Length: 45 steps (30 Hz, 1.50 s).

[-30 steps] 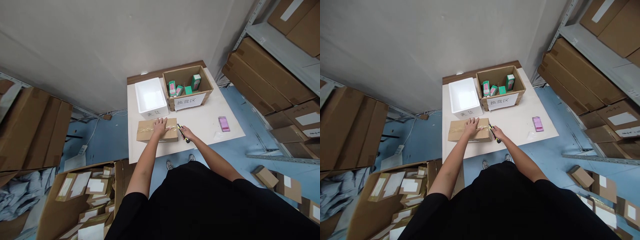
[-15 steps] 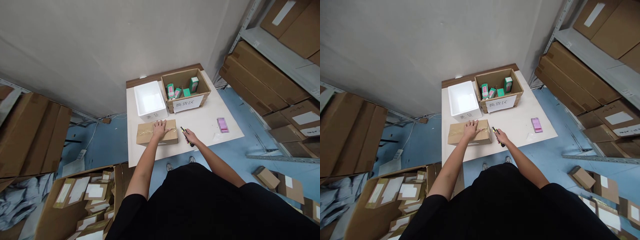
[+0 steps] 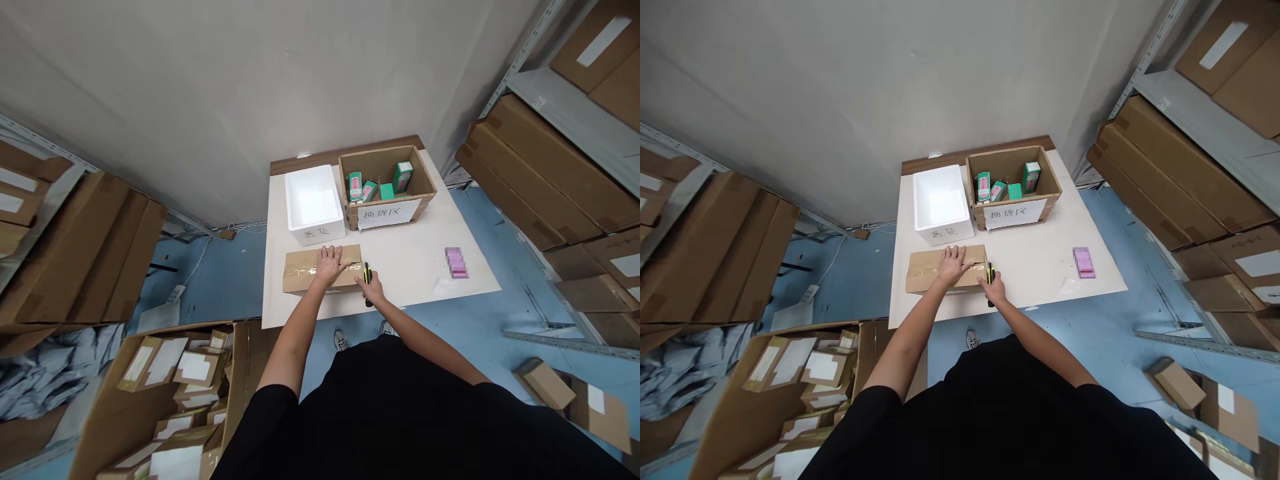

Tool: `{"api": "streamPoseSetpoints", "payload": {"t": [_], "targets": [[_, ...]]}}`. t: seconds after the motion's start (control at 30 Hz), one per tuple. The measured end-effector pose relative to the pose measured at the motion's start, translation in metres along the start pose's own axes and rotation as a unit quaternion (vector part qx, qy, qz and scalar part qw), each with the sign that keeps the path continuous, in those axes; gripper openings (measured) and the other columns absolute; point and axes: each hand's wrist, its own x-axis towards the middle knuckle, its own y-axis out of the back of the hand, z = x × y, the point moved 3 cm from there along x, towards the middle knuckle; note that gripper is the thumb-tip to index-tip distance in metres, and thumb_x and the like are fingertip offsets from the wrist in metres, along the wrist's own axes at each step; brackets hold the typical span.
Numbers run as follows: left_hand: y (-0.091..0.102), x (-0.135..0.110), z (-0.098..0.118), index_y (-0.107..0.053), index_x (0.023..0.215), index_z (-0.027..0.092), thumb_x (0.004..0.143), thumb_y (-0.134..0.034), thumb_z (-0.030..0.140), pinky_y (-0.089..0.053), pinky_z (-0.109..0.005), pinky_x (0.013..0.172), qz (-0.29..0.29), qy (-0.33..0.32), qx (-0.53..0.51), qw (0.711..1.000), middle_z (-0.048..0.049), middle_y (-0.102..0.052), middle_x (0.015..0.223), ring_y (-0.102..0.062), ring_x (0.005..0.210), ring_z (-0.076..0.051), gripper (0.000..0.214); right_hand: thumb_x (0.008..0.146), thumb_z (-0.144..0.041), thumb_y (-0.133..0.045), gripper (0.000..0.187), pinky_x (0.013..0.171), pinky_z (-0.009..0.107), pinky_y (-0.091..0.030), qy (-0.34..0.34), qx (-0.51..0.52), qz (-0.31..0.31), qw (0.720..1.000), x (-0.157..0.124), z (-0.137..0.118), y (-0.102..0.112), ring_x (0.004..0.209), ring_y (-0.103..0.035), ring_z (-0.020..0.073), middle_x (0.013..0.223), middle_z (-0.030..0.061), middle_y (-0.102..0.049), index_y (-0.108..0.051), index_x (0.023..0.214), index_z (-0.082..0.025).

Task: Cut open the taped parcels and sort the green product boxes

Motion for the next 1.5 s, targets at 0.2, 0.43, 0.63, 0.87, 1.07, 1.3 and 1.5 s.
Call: {"api": "streamPoseSetpoints", "payload": {"t": [0.2,0.43,0.63,0.87,1.07,1.3,1.5], "targets": [[-0.001,-0.001,-0.001,-0.031,0.173,0.019,0.106,-0.032,0.071,-0.011,-0.057,0.134,0.017,-0.006,0.009,1.000,-0.0204,-0.035,0.175,-0.024,0.164,-0.042,0.084,0.095,-0.049,-0.072,0.042,0.043,0.022,-0.049,-0.013,0.002,-0.021,1.000,0.001,-0.001,0.000,0.043,-0.056,0.0103,0.084,-0.0067,-0.063,-0.039,0.110,-0.029],[0.000,-0.003,-0.002,-0.032,0.172,0.024,0.103,-0.036,0.076,-0.012,-0.059,0.133,0.023,-0.001,0.006,1.000,-0.0180,-0.035,0.175,-0.024,0.163,-0.041,0.087,0.094,-0.047,-0.075,0.041,0.043,0.024,-0.048,-0.005,-0.006,-0.036,0.999,0.000,-0.007,0.004,0.042,-0.056,0.0114,0.082,-0.0066,-0.063,-0.041,0.109,-0.029],[0.003,-0.001,-0.002,-0.033,0.172,0.021,0.104,-0.036,0.074,-0.012,-0.059,0.134,0.015,0.002,0.009,1.000,-0.0189,-0.034,0.175,-0.024,0.163,-0.042,0.086,0.104,-0.049,-0.059,0.025,0.045,0.023,-0.047,0.015,-0.026,-0.025,0.999,0.014,-0.015,0.018,0.042,-0.057,0.0149,0.063,-0.0103,-0.056,-0.044,0.107,-0.029],[0.003,-0.001,-0.002,-0.030,0.173,0.024,0.106,-0.034,0.070,-0.012,-0.059,0.133,0.008,0.005,0.003,1.000,-0.0164,-0.032,0.176,-0.021,0.164,-0.041,0.081,0.111,-0.053,-0.044,0.026,0.043,0.021,-0.044,0.018,0.011,-0.101,0.995,0.030,-0.027,0.028,0.038,-0.053,0.0139,0.056,-0.0116,-0.051,-0.043,0.101,-0.029],[0.001,-0.001,-0.002,-0.031,0.172,0.023,0.106,-0.033,0.069,-0.010,-0.058,0.134,0.017,0.001,0.004,1.000,-0.0168,-0.034,0.175,-0.022,0.164,-0.041,0.080,0.112,-0.046,-0.043,0.022,0.042,0.021,-0.044,0.000,0.025,-0.140,0.990,0.029,-0.036,0.035,0.038,-0.051,0.0134,0.055,-0.0113,-0.050,-0.042,0.100,-0.028],[-0.004,0.001,-0.003,-0.034,0.171,0.025,0.105,-0.037,0.069,-0.010,-0.060,0.133,0.038,0.000,-0.025,0.999,-0.0139,-0.037,0.175,-0.022,0.163,-0.043,0.079,0.106,-0.048,-0.055,0.025,0.039,0.021,-0.041,-0.007,-0.012,-0.186,0.982,0.022,-0.032,0.053,0.035,-0.049,0.0137,0.052,-0.0105,-0.050,-0.045,0.097,-0.027],[0.006,0.000,-0.008,-0.038,0.169,0.033,0.095,-0.046,0.083,-0.015,-0.052,0.134,0.030,0.005,-0.083,0.996,-0.0081,-0.038,0.175,-0.024,0.163,-0.040,0.090,0.091,-0.051,-0.074,0.041,0.044,0.023,-0.046,0.023,-0.011,-0.008,1.000,0.003,0.002,0.022,0.044,-0.058,0.0150,0.064,-0.0101,-0.059,-0.043,0.106,-0.029]]}}
